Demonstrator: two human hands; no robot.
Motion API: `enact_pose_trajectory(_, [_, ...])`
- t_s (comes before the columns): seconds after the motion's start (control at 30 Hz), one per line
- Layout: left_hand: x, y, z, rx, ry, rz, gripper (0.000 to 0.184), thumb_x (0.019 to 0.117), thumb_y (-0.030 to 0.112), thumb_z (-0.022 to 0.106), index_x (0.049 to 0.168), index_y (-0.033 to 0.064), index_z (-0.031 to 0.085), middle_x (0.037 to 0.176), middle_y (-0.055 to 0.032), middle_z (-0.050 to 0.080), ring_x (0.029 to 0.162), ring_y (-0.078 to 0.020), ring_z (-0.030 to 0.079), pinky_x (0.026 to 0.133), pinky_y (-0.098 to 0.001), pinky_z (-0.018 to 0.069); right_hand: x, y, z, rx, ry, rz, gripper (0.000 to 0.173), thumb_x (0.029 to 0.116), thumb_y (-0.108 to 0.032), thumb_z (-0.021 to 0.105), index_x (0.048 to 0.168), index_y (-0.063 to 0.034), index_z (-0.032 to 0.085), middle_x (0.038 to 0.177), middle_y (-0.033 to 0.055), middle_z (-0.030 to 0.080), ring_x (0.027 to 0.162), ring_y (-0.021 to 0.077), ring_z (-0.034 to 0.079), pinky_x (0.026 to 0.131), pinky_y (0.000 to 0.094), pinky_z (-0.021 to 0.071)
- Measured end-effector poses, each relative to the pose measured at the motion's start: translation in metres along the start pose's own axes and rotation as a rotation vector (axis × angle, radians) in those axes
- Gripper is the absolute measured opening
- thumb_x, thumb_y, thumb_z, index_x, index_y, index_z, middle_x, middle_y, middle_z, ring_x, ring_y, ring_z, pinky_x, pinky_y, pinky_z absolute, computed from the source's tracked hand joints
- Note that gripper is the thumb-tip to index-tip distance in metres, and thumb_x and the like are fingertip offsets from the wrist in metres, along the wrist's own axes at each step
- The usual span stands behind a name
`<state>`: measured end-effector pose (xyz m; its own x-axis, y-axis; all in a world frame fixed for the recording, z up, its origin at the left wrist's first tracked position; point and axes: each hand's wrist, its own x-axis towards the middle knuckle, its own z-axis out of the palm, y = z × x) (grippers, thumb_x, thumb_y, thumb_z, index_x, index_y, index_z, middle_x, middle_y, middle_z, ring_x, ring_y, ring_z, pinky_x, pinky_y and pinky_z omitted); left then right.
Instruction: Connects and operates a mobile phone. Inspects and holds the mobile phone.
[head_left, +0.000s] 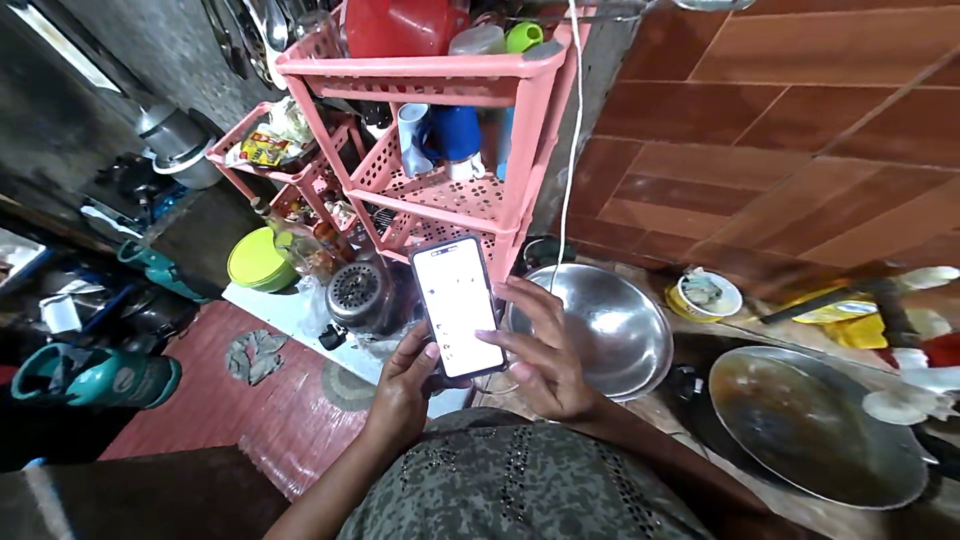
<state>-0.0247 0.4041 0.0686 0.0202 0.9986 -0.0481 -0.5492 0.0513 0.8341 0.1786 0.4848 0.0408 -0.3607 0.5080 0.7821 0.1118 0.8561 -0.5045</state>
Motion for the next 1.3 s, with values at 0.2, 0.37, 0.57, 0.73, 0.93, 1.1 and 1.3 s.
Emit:
enact_pose_trajectory(0.2, [0.006, 0.0, 0.004, -0.012, 0.019, 0.008, 0.038, 0.106, 0.005, 0.043, 0.144, 0.0001, 0.048, 0.12, -0.0192, 0.068, 0.095, -0.031, 0.074, 0.078, -0.0493, 0.0641, -0.001, 0.001, -0.004, -0.032, 0.025, -0.001, 0.055, 0.1094, -0.051, 0.029, 0.12, -0.0196, 0.073, 0.152, 0.0107, 0.049, 0.15, 0.0302, 0.031, 0.122, 0.0504, 0.0269])
enact_pose_trajectory(0.37, [0.012, -0.002, 0.001, -0.107, 0.032, 0.077, 0.038, 0.107, 0.007, 0.042, 0.144, 0.0022, 0.047, 0.121, -0.0202, 0.068, 0.096, -0.0322, 0.074, 0.077, -0.0488, 0.0641, -0.003, 0.003, -0.008, -0.037, 0.017, -0.064, 0.054, 0.1097, -0.05, 0.029, 0.099, -0.0202, 0.073, 0.145, 0.0066, 0.056, 0.15, 0.028, 0.032, 0.124, 0.0479, 0.0235])
enact_pose_trajectory(0.57, [0.011, -0.002, -0.001, -0.134, 0.043, 0.095, 0.038, 0.1068, 0.006, 0.043, 0.144, 0.0029, 0.047, 0.121, -0.0207, 0.068, 0.096, -0.0326, 0.074, 0.078, -0.0497, 0.0638, -0.004, 0.005, -0.004, -0.046, 0.007, -0.063, 0.052, 0.109, -0.051, 0.032, 0.103, -0.0227, 0.075, 0.146, 0.0052, 0.057, 0.15, 0.0278, 0.031, 0.125, 0.049, 0.0207])
enact_pose_trajectory(0.73, [0.009, -0.001, -0.003, -0.125, 0.059, 0.095, 0.037, 0.1067, 0.007, 0.043, 0.144, 0.0032, 0.049, 0.118, -0.0205, 0.069, 0.096, -0.0316, 0.074, 0.079, -0.0495, 0.0636, -0.005, 0.005, -0.002, -0.05, -0.023, -0.053, 0.052, 0.1088, -0.052, 0.032, 0.102, -0.0229, 0.075, 0.147, 0.0049, 0.056, 0.15, 0.0283, 0.031, 0.125, 0.0497, 0.0203])
enact_pose_trajectory(0.93, [0.008, -0.002, -0.003, -0.143, 0.081, 0.086, 0.037, 0.1066, 0.007, 0.043, 0.143, 0.003, 0.049, 0.119, -0.0209, 0.069, 0.096, -0.0323, 0.074, 0.079, -0.0495, 0.0637, -0.004, 0.005, -0.003, -0.045, -0.024, -0.069, 0.054, 0.1088, -0.051, 0.031, 0.099, -0.0216, 0.075, 0.146, 0.0048, 0.057, 0.15, 0.0285, 0.032, 0.125, 0.0497, 0.0203])
enact_pose_trajectory(1.1, [0.007, -0.003, -0.004, -0.128, 0.058, 0.081, 0.041, 0.1073, 0.008, 0.043, 0.147, 0.0022, 0.044, 0.124, -0.0227, 0.066, 0.099, -0.0331, 0.073, 0.081, -0.0494, 0.0632, -0.005, 0.003, -0.003, -0.028, -0.016, -0.068, 0.055, 0.109, -0.051, 0.031, 0.097, -0.0209, 0.075, 0.145, 0.0043, 0.058, 0.149, 0.0278, 0.033, 0.125, 0.0497, 0.021])
enact_pose_trajectory(1.3, [0.005, -0.003, -0.005, -0.123, 0.03, 0.092, 0.04, 0.107, 0.008, 0.044, 0.147, 0.0021, 0.046, 0.125, -0.0232, 0.066, 0.1, -0.0336, 0.073, 0.082, -0.0498, 0.0629, -0.005, 0.003, -0.002, -0.03, -0.013, -0.071, 0.053, 0.1086, -0.052, 0.031, 0.106, -0.022, 0.074, 0.145, 0.0047, 0.057, 0.149, 0.0284, 0.034, 0.124, 0.0497, 0.0234])
